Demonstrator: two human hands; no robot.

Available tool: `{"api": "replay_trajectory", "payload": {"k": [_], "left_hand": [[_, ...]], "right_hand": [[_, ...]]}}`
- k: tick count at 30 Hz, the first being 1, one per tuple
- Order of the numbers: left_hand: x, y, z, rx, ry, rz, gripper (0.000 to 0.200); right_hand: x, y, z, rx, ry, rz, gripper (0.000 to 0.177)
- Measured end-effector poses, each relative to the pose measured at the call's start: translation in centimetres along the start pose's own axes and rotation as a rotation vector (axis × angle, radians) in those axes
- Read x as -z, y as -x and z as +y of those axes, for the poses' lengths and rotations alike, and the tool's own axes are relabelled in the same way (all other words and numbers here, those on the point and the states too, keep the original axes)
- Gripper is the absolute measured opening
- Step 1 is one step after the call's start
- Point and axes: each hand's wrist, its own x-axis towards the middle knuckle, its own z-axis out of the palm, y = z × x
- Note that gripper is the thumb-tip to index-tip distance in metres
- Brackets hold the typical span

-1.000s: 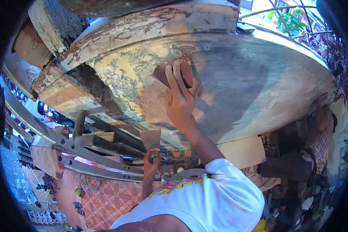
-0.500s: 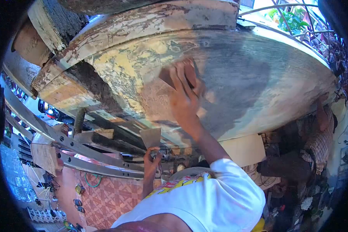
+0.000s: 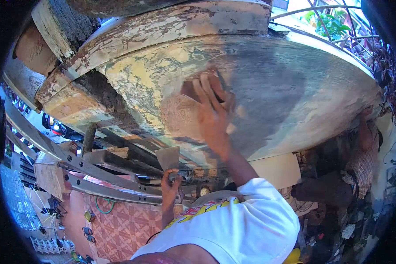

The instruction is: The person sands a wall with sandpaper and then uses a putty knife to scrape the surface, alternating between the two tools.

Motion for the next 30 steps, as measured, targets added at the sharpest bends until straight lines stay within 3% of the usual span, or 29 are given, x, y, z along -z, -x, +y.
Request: {"api": "replay_trajectory", "payload": {"k": [2, 4, 9, 11, 12, 14, 19, 22, 25, 30], "left_hand": [[1.0, -1.0, -2.6, -0.189, -0.168, -0.003, 0.023], [-0.1, 0.5, -0.1, -0.095, -0.082, 0.004, 0.022], [0.3, 0.4, 0.3, 0.009, 0.009, 0.038, 0.02], [1.1, -1.0, -1.0, -0.311, -0.264, 0.017, 0.018], [0.8, -0.5, -0.6, -0.305, -0.262, 0.016, 0.018], [0.1, -0.3, 1.2, -0.057, -0.066, 0.026, 0.019], [-0.1, -0.2, 2.3, -0.062, -0.038, 0.018, 0.02], [0.7, -0.6, 0.4, -0.137, -0.109, 0.017, 0.02], [0.1, -0.3, 1.1, 0.001, -0.07, 0.035, 0.02], [1.1, -0.6, -1.0, -0.169, -0.154, 0.051, 0.02]], "right_hand": [[-0.4, -0.3, 0.5, 0.059, -0.012, 0.028, 0.061], [-0.3, -1.5, -1.5, -0.015, -0.006, 0.004, 0.049], [-1.0, -3.0, -4.0, -0.058, 0.034, 0.066, 0.057], [-1.4, -3.7, -4.3, -0.038, 0.016, 0.08, 0.057], [-1.1, -3.6, -4.2, -0.035, 0.015, 0.071, 0.057], [-0.8, -3.7, -4.0, -0.027, 0.009, 0.067, 0.056], [-0.9, -1.6, -1.5, 0.064, 0.008, 0.074, 0.056], [-0.9, -3.0, -3.8, 0.004, 0.009, 0.065, 0.056], [0.1, -3.7, -4.3, 0.022, -0.001, -0.009, 0.055], [-0.7, -2.0, -2.7, 0.013, -0.022, 0.007, 0.053]]}}
